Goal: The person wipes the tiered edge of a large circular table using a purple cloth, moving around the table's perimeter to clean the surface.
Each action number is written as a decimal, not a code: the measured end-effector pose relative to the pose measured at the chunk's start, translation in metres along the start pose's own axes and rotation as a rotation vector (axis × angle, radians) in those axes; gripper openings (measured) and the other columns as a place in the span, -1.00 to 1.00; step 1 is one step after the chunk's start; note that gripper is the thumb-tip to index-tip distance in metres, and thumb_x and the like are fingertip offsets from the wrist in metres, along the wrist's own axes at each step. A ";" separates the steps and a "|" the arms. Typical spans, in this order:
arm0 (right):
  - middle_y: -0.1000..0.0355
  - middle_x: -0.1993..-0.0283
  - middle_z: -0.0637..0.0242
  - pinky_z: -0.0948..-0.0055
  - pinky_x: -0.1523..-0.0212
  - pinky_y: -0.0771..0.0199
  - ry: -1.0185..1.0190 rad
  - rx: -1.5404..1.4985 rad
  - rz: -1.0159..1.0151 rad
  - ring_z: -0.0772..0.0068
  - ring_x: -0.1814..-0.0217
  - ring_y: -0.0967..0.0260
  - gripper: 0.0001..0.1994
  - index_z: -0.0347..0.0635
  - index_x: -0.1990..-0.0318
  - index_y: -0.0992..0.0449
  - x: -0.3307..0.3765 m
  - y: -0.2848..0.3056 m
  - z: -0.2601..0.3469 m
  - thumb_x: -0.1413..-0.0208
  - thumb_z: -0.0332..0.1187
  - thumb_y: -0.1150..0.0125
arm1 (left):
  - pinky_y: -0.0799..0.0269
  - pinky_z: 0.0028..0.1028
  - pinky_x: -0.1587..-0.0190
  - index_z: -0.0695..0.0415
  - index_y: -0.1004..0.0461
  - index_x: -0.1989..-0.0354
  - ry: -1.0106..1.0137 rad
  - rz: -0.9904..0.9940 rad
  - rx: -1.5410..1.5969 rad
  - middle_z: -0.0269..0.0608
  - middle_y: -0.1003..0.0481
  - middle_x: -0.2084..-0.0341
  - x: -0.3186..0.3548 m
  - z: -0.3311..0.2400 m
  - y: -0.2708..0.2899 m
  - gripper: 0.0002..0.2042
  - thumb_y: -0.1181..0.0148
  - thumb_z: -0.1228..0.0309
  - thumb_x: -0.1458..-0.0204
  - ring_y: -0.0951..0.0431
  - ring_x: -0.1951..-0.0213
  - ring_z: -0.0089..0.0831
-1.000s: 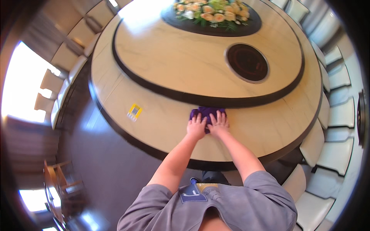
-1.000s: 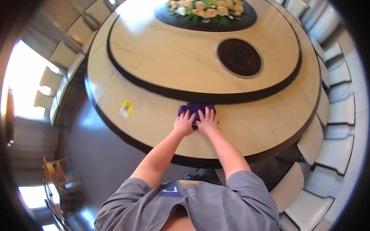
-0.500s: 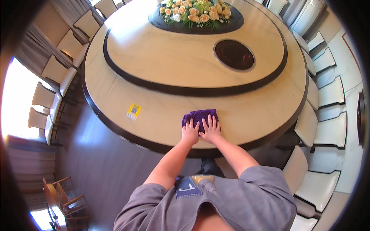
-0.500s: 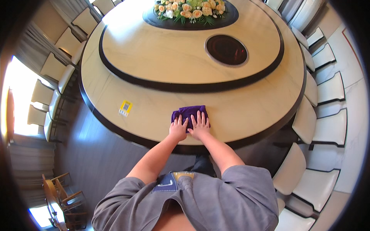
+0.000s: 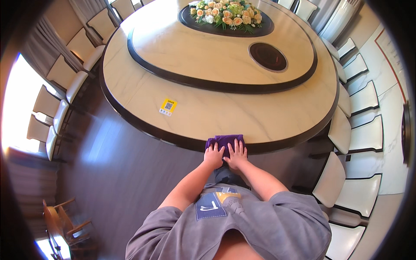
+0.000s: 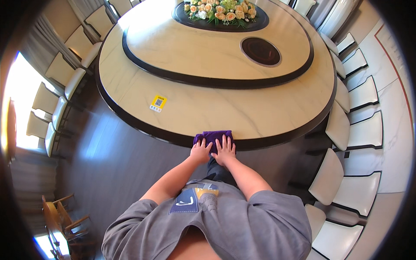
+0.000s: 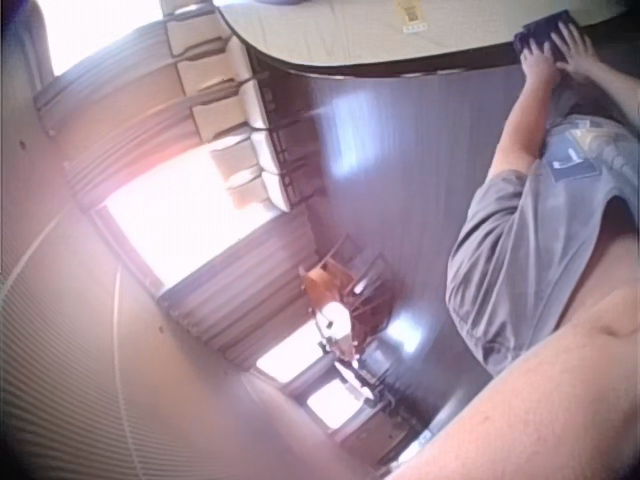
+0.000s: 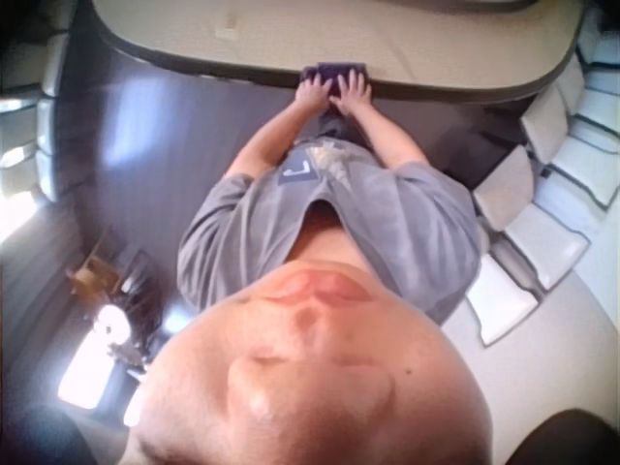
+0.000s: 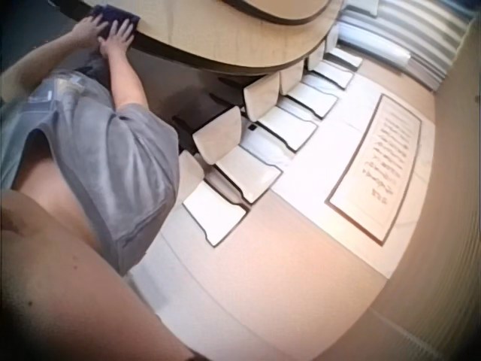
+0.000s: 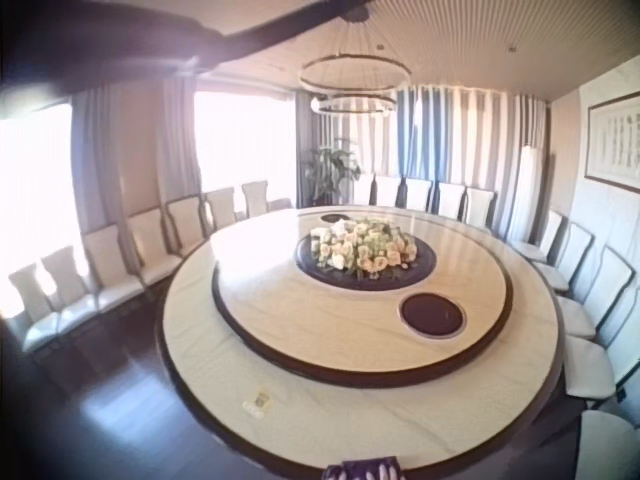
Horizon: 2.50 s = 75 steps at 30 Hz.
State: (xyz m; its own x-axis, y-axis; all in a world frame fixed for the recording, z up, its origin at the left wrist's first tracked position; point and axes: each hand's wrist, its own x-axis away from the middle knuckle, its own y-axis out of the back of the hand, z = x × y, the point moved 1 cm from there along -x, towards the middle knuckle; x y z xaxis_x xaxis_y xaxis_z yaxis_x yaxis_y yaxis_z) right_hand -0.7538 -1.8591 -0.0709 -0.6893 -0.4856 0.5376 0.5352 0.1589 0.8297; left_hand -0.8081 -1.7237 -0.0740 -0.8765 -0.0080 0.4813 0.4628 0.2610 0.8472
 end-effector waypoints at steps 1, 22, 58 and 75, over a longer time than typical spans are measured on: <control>0.66 -0.51 0.10 -0.12 -0.41 0.48 0.000 0.009 0.002 -0.01 -0.54 0.73 -0.16 0.13 -0.45 0.29 -0.006 0.004 0.001 -0.14 0.18 0.04 | 0.02 -0.11 -0.33 -0.13 -0.07 -0.35 0.003 -0.015 -0.007 0.11 0.03 -0.36 -0.006 0.004 0.003 -0.31 -0.15 0.16 0.01 0.00 -0.35 0.11; 0.62 -0.50 0.00 -0.23 -0.38 0.56 0.064 -0.039 -0.069 -0.12 -0.53 0.73 -0.10 0.05 -0.44 0.25 -0.214 0.114 0.009 -0.07 0.23 0.01 | 0.02 -0.07 -0.32 -0.12 0.00 -0.39 0.046 -0.087 -0.045 0.16 0.12 -0.37 -0.178 0.093 0.123 -0.30 -0.08 0.12 -0.04 0.06 -0.36 0.16; 0.69 -0.50 0.11 -0.13 -0.42 0.50 0.023 -0.030 0.004 -0.04 -0.54 0.73 -0.07 0.19 -0.45 0.33 -0.191 0.083 0.139 -0.04 0.31 0.05 | 0.05 -0.11 -0.33 -0.21 -0.08 -0.36 -0.013 -0.079 -0.042 0.08 0.09 -0.38 -0.096 0.208 0.118 -0.27 -0.21 0.05 0.03 0.04 -0.36 0.11; 0.67 -0.51 0.10 -0.12 -0.42 0.57 -0.064 0.036 -0.003 -0.03 -0.54 0.74 -0.08 0.14 -0.45 0.35 -0.199 0.098 0.183 -0.08 0.30 0.10 | 0.02 -0.11 -0.33 -0.19 -0.17 -0.32 -0.086 -0.025 -0.025 0.18 0.07 -0.36 -0.110 0.246 0.142 -0.29 -0.23 0.07 0.09 0.03 -0.35 0.15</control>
State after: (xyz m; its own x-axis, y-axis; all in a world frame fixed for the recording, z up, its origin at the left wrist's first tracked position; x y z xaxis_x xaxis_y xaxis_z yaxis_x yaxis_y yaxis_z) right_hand -0.6535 -1.5892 -0.0693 -0.7213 -0.4299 0.5431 0.5162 0.1891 0.8353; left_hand -0.6781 -1.4484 -0.0621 -0.8956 0.0693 0.4393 0.4426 0.2374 0.8648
